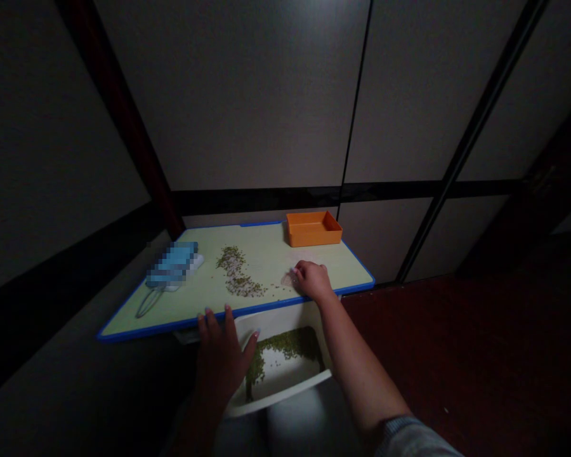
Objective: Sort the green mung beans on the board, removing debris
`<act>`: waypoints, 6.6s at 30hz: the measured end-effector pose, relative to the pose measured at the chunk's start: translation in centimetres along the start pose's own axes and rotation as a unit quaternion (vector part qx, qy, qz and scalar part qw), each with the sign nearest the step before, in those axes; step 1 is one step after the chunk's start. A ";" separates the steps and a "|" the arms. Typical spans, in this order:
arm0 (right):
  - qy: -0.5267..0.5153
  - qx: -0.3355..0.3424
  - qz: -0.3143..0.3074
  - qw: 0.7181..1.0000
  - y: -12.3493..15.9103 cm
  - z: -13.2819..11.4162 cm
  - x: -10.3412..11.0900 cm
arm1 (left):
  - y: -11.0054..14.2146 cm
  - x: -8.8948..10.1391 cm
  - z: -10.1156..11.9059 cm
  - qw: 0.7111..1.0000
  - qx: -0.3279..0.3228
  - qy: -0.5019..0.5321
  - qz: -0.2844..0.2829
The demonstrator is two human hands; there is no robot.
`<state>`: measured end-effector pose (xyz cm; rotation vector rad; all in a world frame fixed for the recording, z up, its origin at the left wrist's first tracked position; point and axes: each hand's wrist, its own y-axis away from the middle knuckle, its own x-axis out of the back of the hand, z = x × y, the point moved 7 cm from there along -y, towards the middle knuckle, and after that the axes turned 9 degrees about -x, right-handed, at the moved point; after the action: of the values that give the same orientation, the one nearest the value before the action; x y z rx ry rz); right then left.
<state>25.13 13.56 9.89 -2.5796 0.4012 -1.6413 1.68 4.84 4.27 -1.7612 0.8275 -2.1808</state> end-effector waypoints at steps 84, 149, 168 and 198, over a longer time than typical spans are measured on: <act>0.089 0.018 -0.008 0.996 0.7 -1.5 0.0 | 0.2 0.1 0.1 1.000 0.013 0.020 0.006; 0.090 0.010 0.042 0.995 -0.6 -1.8 -0.1 | 0.2 0.0 0.1 1.000 -0.012 0.002 0.024; -0.101 0.202 -0.071 0.972 0.5 -3.8 -1.7 | 0.3 0.0 0.1 0.999 -0.030 -0.012 0.035; -0.193 0.124 -0.061 0.971 1.7 -2.8 -0.9 | 0.2 0.0 0.1 1.000 -0.010 -0.004 0.016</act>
<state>21.93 12.35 9.99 -2.6802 0.0104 -1.0894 1.73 4.68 4.17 -1.7524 0.8727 -2.1524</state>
